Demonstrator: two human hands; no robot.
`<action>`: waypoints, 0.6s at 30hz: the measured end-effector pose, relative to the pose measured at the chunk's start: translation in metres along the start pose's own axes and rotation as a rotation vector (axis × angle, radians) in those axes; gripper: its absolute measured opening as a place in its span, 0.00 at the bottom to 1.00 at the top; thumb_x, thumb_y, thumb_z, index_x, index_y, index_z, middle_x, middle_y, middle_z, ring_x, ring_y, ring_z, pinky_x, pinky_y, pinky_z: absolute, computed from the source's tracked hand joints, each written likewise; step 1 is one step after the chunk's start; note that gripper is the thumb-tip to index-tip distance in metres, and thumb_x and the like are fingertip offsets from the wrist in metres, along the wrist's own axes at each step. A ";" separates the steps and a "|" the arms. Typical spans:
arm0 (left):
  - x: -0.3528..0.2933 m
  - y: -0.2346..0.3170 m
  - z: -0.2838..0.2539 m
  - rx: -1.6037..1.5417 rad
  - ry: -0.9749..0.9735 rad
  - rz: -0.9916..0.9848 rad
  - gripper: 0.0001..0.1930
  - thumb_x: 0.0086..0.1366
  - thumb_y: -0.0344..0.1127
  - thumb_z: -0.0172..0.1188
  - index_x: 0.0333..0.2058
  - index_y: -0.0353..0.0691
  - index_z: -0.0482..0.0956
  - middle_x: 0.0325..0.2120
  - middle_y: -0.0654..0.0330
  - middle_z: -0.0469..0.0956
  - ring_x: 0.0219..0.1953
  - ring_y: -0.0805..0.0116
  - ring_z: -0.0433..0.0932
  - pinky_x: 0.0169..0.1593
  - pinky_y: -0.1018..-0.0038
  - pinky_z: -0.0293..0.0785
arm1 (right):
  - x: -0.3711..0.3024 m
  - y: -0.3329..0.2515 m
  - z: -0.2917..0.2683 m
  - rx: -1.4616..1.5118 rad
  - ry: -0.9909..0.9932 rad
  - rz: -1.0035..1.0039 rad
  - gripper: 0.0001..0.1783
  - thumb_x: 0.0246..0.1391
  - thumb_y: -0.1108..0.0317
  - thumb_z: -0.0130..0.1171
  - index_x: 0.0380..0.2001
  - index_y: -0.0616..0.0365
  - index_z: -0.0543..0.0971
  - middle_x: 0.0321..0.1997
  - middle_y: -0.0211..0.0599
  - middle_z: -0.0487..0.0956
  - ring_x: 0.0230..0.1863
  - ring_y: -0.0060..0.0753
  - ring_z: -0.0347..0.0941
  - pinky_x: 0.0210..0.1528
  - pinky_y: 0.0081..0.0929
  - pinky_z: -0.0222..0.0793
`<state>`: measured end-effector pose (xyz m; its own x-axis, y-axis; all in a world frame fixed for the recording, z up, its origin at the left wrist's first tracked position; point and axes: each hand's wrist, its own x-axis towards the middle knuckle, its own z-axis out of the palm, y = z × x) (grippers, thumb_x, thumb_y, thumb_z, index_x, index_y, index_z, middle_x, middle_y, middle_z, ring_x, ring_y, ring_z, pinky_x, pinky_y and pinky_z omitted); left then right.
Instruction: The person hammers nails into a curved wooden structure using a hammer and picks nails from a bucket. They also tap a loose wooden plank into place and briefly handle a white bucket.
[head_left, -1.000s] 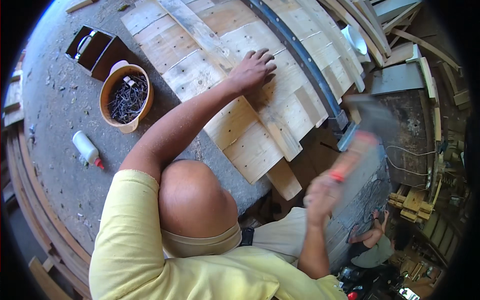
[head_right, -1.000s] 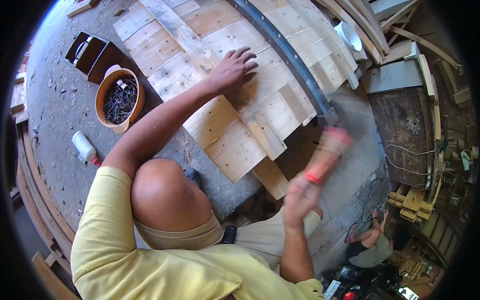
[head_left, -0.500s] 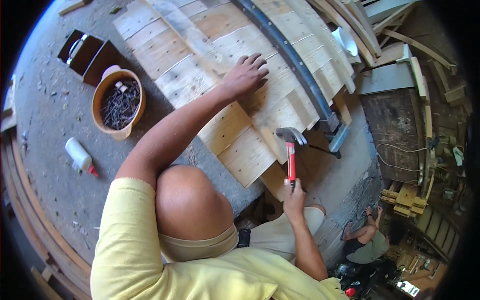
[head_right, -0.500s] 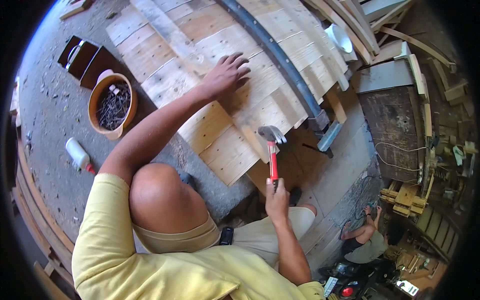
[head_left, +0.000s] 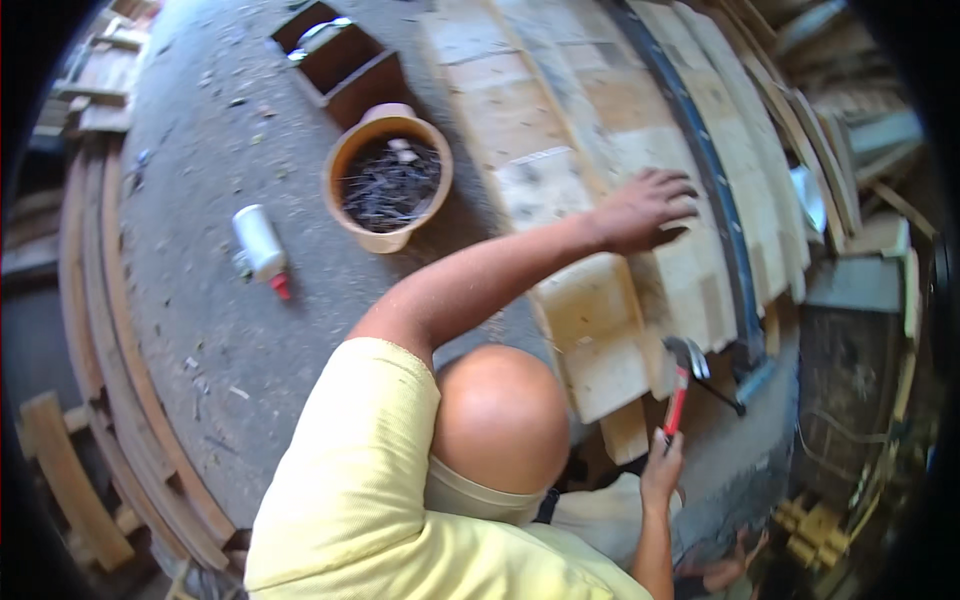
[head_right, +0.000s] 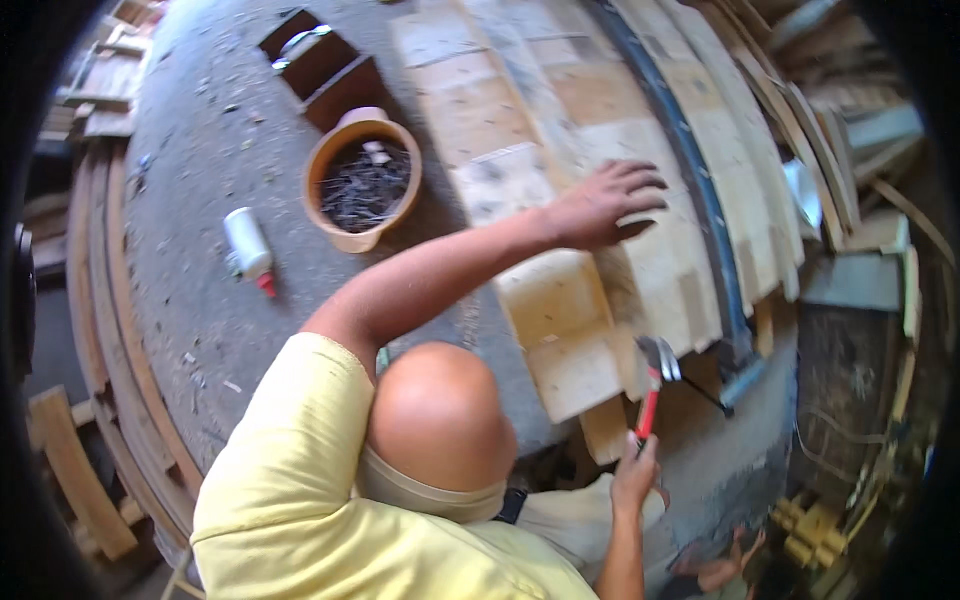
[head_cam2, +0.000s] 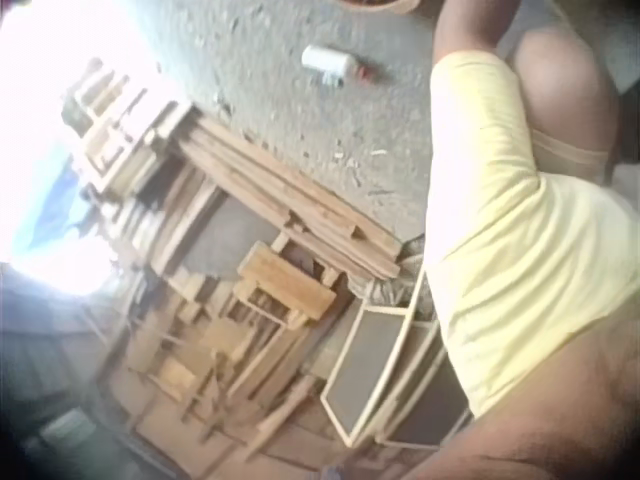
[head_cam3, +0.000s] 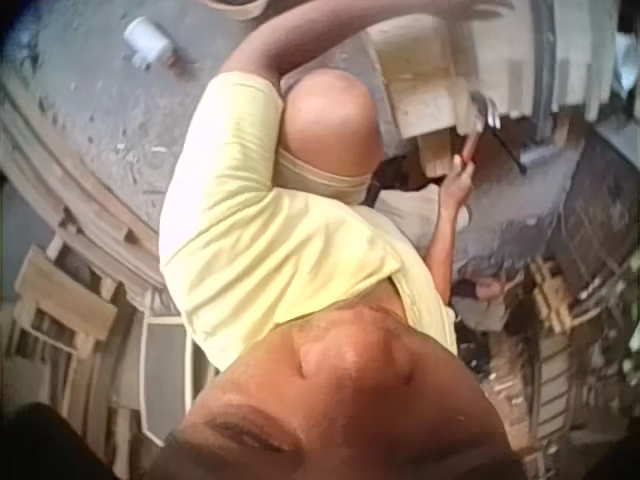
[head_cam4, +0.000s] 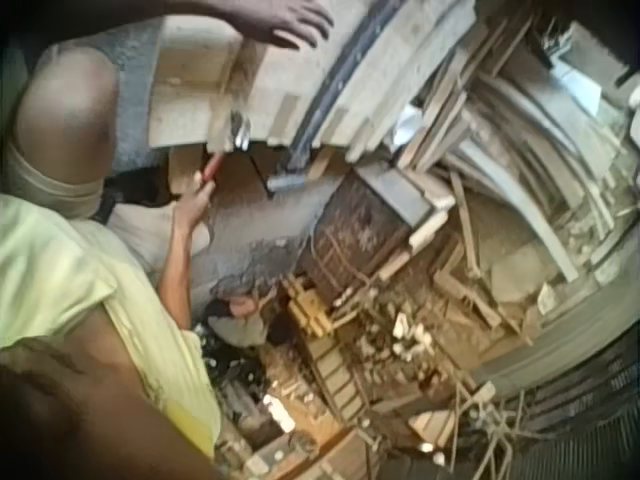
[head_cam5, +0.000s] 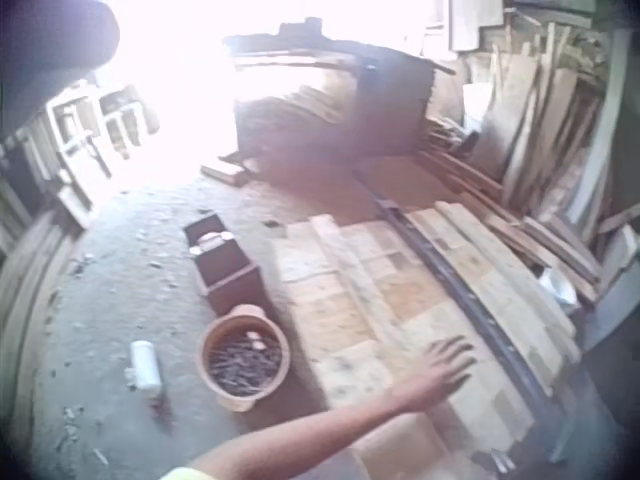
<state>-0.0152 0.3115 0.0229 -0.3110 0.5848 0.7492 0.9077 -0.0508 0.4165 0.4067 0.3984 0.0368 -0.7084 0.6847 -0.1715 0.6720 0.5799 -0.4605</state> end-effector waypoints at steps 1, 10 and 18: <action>-0.005 0.007 -0.027 0.021 0.022 0.008 0.13 0.61 0.38 0.64 0.45 0.45 0.78 0.51 0.54 0.74 0.57 0.51 0.69 0.57 0.57 0.67 | 0.000 0.009 0.000 0.027 -0.013 -0.018 0.18 0.67 0.57 0.53 0.46 0.63 0.73 0.25 0.49 0.76 0.28 0.41 0.72 0.34 0.42 0.68; -0.204 -0.023 -0.225 0.486 0.485 -0.856 0.05 0.63 0.29 0.63 0.35 0.34 0.84 0.29 0.52 0.82 0.33 0.60 0.81 0.40 0.64 0.75 | -0.006 0.036 0.036 0.510 -0.185 0.319 0.26 0.71 0.54 0.47 0.60 0.65 0.64 0.23 0.26 0.64 0.20 0.16 0.59 0.20 0.19 0.55; -0.185 -0.052 -0.192 0.791 -0.261 -1.061 0.15 0.56 0.46 0.67 0.35 0.41 0.84 0.36 0.55 0.79 0.40 0.55 0.79 0.44 0.59 0.70 | -0.012 0.034 0.040 0.546 -0.144 0.362 0.26 0.71 0.57 0.48 0.65 0.59 0.60 0.22 0.20 0.62 0.19 0.10 0.56 0.17 0.15 0.49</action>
<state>-0.0588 0.0502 -0.0380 -0.9768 0.1907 0.0978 0.2100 0.9433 0.2572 0.4293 0.3923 -0.0112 -0.5057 0.7063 -0.4953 0.6939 -0.0081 -0.7200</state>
